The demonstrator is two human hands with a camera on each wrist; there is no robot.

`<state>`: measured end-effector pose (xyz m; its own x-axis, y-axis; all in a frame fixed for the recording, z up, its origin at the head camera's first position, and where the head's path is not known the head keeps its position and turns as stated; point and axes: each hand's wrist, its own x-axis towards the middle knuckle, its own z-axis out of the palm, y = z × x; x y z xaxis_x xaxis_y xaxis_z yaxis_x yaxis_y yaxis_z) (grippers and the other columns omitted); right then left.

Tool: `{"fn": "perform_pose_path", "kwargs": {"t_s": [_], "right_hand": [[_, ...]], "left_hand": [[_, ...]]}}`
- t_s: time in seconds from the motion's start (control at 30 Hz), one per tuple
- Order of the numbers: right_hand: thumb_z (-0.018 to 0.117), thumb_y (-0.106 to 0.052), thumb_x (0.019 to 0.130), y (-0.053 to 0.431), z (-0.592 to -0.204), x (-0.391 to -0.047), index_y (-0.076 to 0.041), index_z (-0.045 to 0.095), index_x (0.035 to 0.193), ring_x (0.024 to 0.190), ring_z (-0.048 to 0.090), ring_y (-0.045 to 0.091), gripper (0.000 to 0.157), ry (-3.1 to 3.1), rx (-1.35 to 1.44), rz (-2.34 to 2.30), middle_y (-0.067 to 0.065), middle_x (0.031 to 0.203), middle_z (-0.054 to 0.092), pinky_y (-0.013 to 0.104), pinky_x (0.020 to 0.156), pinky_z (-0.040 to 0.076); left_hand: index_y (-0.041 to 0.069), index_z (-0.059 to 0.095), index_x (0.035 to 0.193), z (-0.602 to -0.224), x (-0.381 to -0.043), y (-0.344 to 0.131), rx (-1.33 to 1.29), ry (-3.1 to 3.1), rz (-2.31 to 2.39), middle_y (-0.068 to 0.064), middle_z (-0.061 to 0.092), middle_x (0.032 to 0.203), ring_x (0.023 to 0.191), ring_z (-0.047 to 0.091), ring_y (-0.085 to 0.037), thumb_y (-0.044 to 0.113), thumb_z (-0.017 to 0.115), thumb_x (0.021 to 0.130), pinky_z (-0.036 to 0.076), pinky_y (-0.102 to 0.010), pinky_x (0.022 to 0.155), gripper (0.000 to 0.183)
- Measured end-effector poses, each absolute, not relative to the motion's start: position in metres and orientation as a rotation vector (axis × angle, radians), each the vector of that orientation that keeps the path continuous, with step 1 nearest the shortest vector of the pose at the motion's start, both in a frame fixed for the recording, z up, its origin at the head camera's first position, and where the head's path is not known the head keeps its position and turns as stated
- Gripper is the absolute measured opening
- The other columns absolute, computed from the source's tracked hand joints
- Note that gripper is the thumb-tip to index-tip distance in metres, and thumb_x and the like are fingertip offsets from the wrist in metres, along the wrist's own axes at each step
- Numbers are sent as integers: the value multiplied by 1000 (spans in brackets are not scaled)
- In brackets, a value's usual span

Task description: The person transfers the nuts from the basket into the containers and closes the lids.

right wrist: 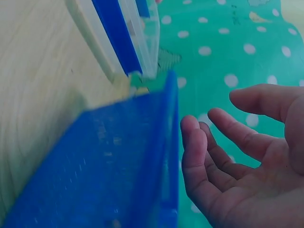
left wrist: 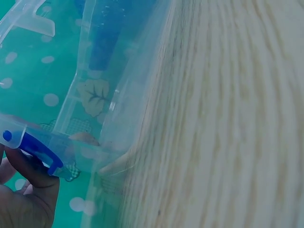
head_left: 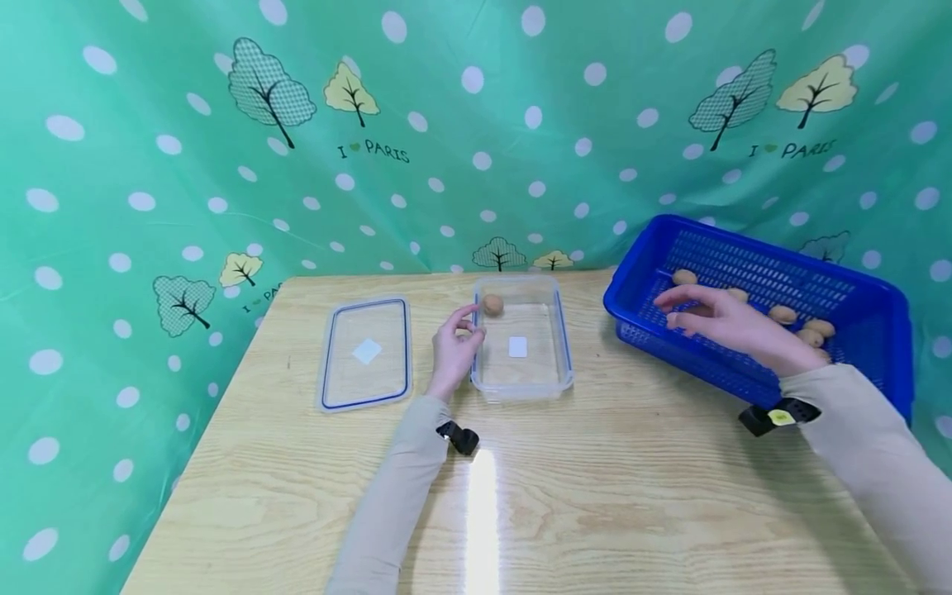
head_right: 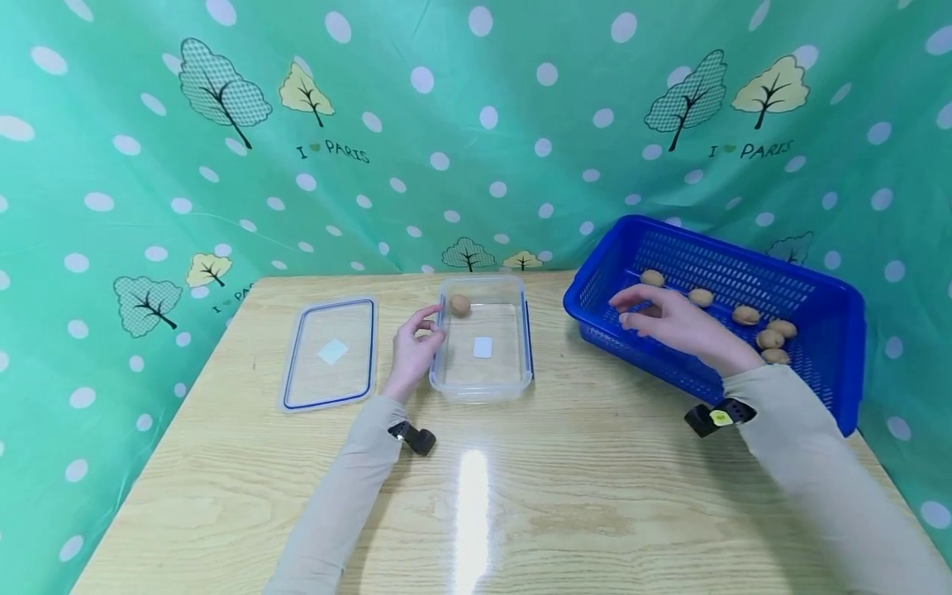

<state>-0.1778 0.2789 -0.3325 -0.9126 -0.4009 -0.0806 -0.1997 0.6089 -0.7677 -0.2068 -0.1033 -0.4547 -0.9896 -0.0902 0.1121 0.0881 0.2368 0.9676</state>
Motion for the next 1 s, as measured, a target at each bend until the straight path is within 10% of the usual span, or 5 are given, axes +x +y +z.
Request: {"fn": "perform_pose_path", "kwargs": {"t_s": [1.0], "right_hand": [[41, -31, 104, 379, -319, -201, 3, 45, 136, 90, 54, -8, 47, 2755, -288, -920, 12, 122, 55, 16, 70, 45]], "left_hand": [[8, 61, 130, -455, -207, -103, -5, -2297, -1912, -4, 55, 89, 47, 35, -3, 2, 63, 88, 32, -17, 43, 42]]}}
